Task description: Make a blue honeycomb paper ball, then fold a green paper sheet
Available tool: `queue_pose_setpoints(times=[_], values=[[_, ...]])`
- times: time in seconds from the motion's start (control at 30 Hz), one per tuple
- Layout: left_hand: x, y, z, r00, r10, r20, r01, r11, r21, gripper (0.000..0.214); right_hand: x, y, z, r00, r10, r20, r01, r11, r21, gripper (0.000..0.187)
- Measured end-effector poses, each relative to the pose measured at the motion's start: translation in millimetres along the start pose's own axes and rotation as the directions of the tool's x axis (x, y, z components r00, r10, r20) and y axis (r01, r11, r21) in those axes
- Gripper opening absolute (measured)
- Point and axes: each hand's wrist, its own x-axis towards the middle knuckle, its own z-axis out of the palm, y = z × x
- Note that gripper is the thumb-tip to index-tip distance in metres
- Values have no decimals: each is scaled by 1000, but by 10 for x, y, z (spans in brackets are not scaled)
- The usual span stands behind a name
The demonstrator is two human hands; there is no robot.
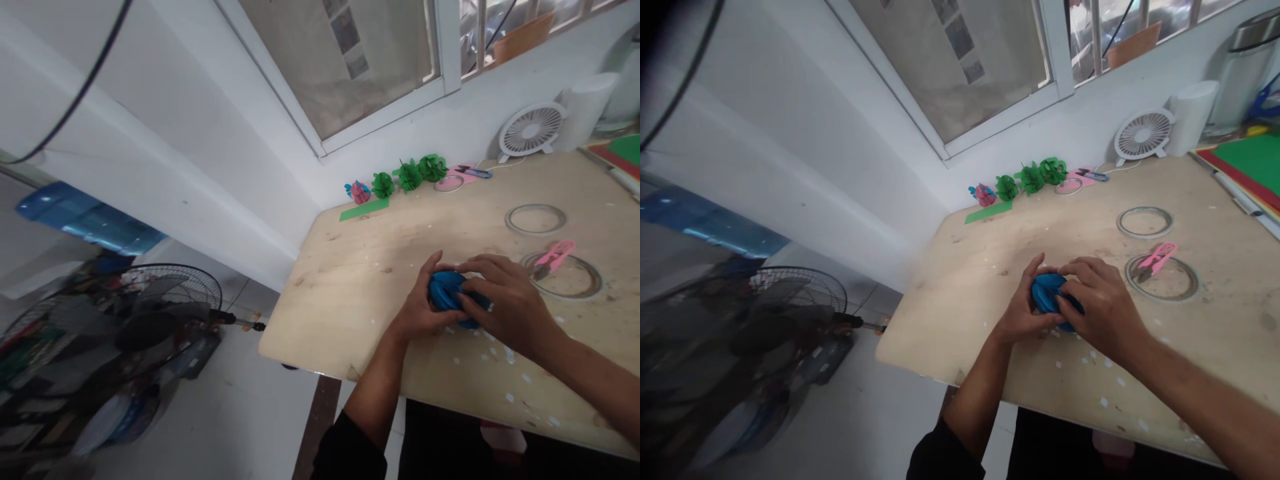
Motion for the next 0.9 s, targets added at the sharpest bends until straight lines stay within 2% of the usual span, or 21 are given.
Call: queue_pose_setpoints(times=[0.13, 0.27, 0.5, 0.73, 0.9], values=[[2, 27, 13, 1000, 19, 2, -20, 999, 26, 104, 6, -4, -3, 998, 50, 38, -52, 998, 38, 11], [8, 10, 20, 999, 33, 14, -34, 998, 55, 107, 22, -29, 4, 996, 86, 28, -88, 992, 95, 13], [24, -32, 26, 996, 88, 3, -88, 991, 102, 105, 32, -42, 8, 996, 92, 6, -92, 986, 142, 13], [41, -15, 45, 994, 97, -50, -92, 992, 80, 105, 41, 36, -36, 997, 71, -1, -70, 992, 104, 8], [41, -12, 26, 999, 36, -17, -36, 999, 3, 114, 33, 65, -42, 987, 161, -6, -158, 972, 173, 10]])
